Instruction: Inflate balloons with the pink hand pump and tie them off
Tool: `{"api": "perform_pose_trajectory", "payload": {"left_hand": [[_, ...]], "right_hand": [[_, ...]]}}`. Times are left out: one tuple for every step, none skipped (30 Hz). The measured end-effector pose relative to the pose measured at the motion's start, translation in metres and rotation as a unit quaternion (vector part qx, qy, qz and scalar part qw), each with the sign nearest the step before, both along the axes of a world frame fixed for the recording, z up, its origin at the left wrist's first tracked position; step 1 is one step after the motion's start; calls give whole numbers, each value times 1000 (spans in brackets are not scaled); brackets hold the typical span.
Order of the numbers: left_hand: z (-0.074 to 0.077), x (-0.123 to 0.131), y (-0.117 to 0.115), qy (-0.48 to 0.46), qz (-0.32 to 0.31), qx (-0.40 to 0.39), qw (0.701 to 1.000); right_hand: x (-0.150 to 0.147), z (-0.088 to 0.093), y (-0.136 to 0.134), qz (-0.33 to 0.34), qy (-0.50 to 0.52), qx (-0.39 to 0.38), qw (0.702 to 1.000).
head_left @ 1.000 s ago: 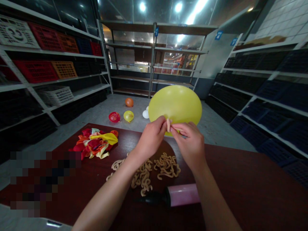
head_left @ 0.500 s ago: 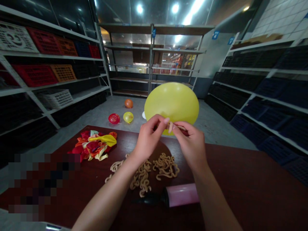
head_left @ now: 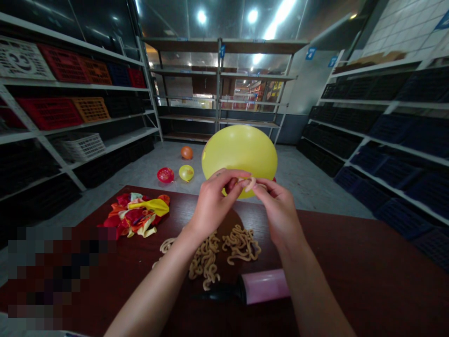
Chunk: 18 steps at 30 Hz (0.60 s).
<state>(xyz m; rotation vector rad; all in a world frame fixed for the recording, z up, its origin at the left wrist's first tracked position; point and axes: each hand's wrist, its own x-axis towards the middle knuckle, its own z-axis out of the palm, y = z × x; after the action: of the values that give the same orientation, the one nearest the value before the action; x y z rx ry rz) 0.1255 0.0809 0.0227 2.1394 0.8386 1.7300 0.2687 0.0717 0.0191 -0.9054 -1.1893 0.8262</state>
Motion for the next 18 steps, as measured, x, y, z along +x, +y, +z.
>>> {"api": "perform_pose_trajectory", "payload": {"left_hand": [[-1, 1, 0, -4, 10, -3, 1000], [-2, 1, 0, -7, 19, -7, 1000], [-2, 1, 0, -9, 26, -9, 1000], [-3, 2, 0, -13, 34, -10, 999], [-4, 2, 1, -20, 40, -11, 999], [-4, 2, 1, -33, 45, -14, 998], [-5, 2, 1, -55, 48, -22, 997], [-5, 2, 2, -82, 49, -33, 995], [-5, 2, 2, -111, 45, -48, 992], [-5, 2, 2, -140, 38, -64, 987], [-4, 2, 2, -168, 29, -80, 982], [-3, 2, 2, -195, 15, -97, 976], [-2, 2, 1, -220, -1, -115, 969], [-1, 2, 1, -245, -20, -136, 960], [1, 2, 0, -271, -40, -159, 949], [3, 1, -1, -297, -60, -182, 935], [5, 0, -1, -322, -78, -205, 921], [7, -1, -1, -346, -94, -225, 906]], "right_hand": [[-1, -1, 1, -1, 0, 0, 1000], [-1, -2, 1, -1, -3, 1, 1000], [-2, -3, 1, -2, -7, 2, 1000], [-3, -4, 1, -2, -13, 5, 1000], [-3, -4, 0, -2, -20, 8, 1000], [-4, -4, -1, -2, -31, 13, 999], [-5, -4, -3, -3, -46, 20, 999], [-6, -5, -4, -3, -67, 28, 997], [-7, -5, -6, -6, -92, 37, 995], [-8, -6, -8, -11, -120, 48, 992], [-9, -6, -9, -19, -149, 59, 987], [-9, -7, -11, -30, -178, 71, 981], [-9, -8, -12, -45, -207, 85, 974], [-10, -8, -12, -63, -236, 99, 965], [-10, -9, -13, -81, -264, 115, 954], [-10, -9, -13, -97, -291, 130, 943], [-11, -9, -13, -112, -316, 144, 931], [-12, -9, -13, -124, -339, 157, 919]]}}
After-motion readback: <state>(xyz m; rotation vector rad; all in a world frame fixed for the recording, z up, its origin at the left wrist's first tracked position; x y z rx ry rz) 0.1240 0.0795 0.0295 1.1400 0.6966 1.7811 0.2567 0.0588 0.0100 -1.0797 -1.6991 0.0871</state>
